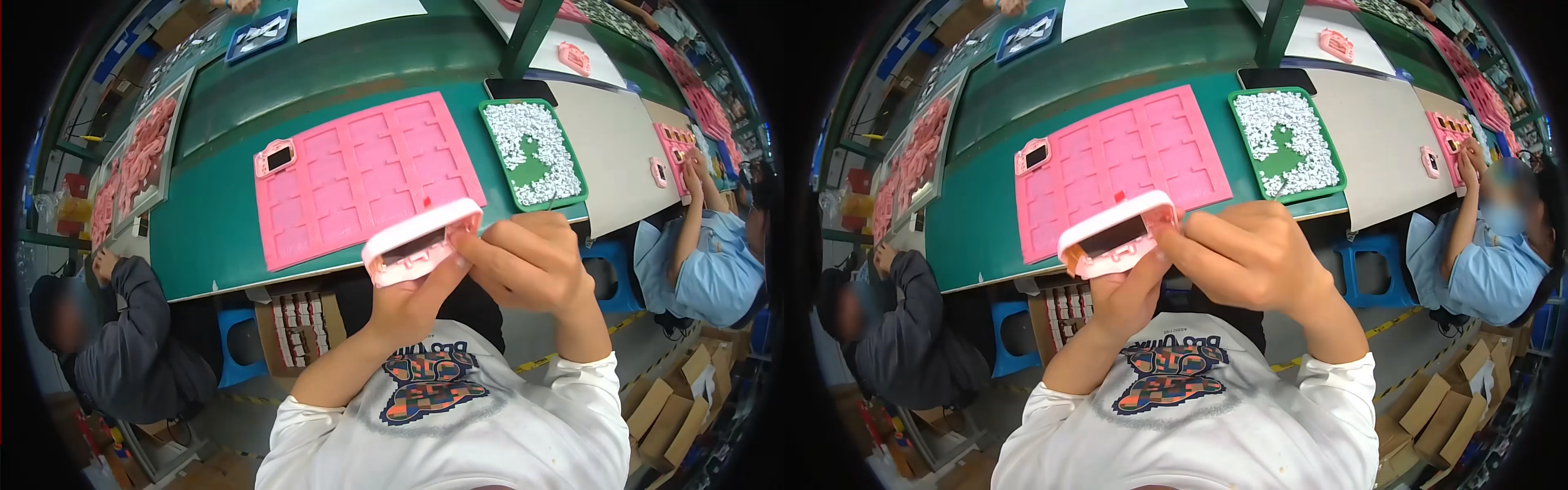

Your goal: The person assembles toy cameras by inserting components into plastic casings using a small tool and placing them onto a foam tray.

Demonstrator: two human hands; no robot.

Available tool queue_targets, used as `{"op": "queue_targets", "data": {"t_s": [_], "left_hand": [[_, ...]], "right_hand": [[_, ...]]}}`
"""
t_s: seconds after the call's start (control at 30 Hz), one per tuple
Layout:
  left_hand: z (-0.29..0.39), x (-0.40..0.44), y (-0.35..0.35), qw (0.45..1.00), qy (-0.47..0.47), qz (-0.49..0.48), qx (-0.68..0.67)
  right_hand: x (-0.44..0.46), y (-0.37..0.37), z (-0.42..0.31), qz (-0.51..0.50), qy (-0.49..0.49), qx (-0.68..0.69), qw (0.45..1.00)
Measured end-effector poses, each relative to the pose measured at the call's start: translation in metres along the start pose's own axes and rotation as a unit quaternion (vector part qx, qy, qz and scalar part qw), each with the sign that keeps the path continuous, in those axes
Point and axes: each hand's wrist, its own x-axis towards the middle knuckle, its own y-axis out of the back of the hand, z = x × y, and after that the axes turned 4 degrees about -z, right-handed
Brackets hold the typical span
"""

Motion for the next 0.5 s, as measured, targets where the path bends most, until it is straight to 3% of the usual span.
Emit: {"op": "queue_targets", "data": {"t_s": [0.07, 0.13, 0.23, 0.27, 0.33, 0.5], "left_hand": [[0.006, 0.003, 0.010, 0.996, 0.015, -0.088, -0.002], [0.010, 0.004, 0.014, 0.987, 0.031, -0.156, -0.003], [0.019, 0.002, 0.004, 0.980, 0.071, -0.177, -0.062], [0.023, 0.001, -0.001, 0.976, 0.089, -0.178, -0.091], [0.027, 0.000, -0.009, 0.970, 0.111, -0.185, -0.115], [0.039, -0.008, -0.013, 0.971, 0.154, -0.168, -0.066]], "right_hand": [[0.001, 0.011, -0.009, 0.002, -0.009, 0.009, 1.000], [0.006, 0.030, -0.021, 0.072, -0.048, 0.262, 0.961], [0.009, 0.049, -0.037, 0.177, 0.021, 0.552, 0.814], [0.012, 0.049, -0.046, 0.222, 0.057, 0.640, 0.734], [0.013, 0.047, -0.052, 0.271, 0.096, 0.711, 0.642], [0.018, 0.032, -0.039, 0.194, 0.125, 0.729, 0.645]]}}
